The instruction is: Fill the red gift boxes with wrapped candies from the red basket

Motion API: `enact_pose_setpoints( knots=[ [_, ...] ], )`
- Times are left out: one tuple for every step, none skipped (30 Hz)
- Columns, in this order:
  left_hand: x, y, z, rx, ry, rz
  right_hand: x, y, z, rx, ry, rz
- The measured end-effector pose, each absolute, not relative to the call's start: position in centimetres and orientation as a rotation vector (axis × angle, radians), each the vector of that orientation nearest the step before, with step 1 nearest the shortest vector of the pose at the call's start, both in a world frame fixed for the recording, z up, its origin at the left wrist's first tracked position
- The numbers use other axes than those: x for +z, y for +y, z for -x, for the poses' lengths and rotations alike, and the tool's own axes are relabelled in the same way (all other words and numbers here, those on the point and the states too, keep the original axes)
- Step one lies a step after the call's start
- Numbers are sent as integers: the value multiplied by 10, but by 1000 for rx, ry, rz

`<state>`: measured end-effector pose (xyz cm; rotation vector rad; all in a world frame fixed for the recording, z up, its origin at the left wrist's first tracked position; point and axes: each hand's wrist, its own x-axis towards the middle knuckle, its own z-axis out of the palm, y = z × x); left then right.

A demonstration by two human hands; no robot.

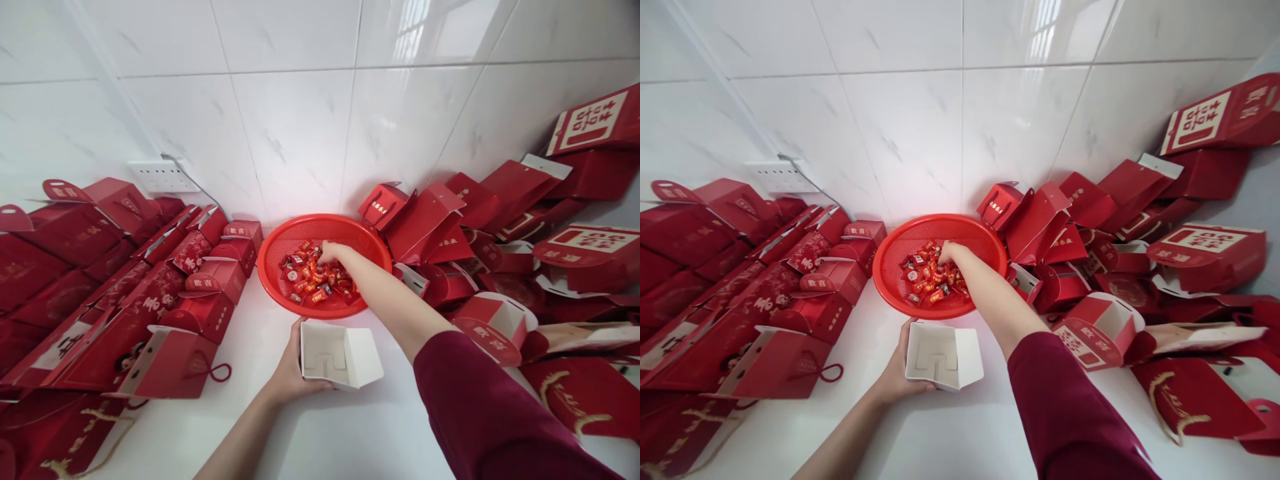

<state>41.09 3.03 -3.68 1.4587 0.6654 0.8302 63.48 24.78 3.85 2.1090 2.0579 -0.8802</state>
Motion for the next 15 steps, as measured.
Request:
enact_pose_setpoints(
  knots=[
    [-37,31,-411,830,653,-1462,40,246,-634,-936,2046,-2049],
    [-38,31,-411,831,642,-1464,43,244,-634,-992,2037,-1983],
    [-38,31,-411,829,632,-1464,46,242,-634,-1048,2033,-1916],
    [-38,31,-411,828,625,-1466,49,238,-635,-1100,2033,-1852],
    [-38,32,-411,826,622,-1469,53,234,-636,-1149,2040,-1794],
    [-38,32,-411,825,622,-1474,56,230,-637,-1195,2055,-1745],
    [-38,32,-411,822,622,-1481,60,224,-639,-1238,2076,-1708],
    [-38,32,-412,819,621,-1489,64,218,-641,-1278,2104,-1682],
    [-38,32,-412,817,619,-1495,68,212,-644,-1315,2138,-1666],
    [-37,32,-412,816,617,-1498,71,205,-646,-1346,2176,-1658],
    [-36,33,-412,816,613,-1497,75,198,-649,-1369,2217,-1658],
    [-36,33,-412,819,610,-1494,78,190,-652,-1387,2260,-1662],
    [-35,33,-412,821,607,-1492,81,182,-654,-1402,2304,-1670],
    [-35,33,-413,824,604,-1494,83,174,-657,-1415,2348,-1680],
    [-34,33,-413,824,601,-1498,83,165,-659,-1429,2393,-1695]
  ],
)
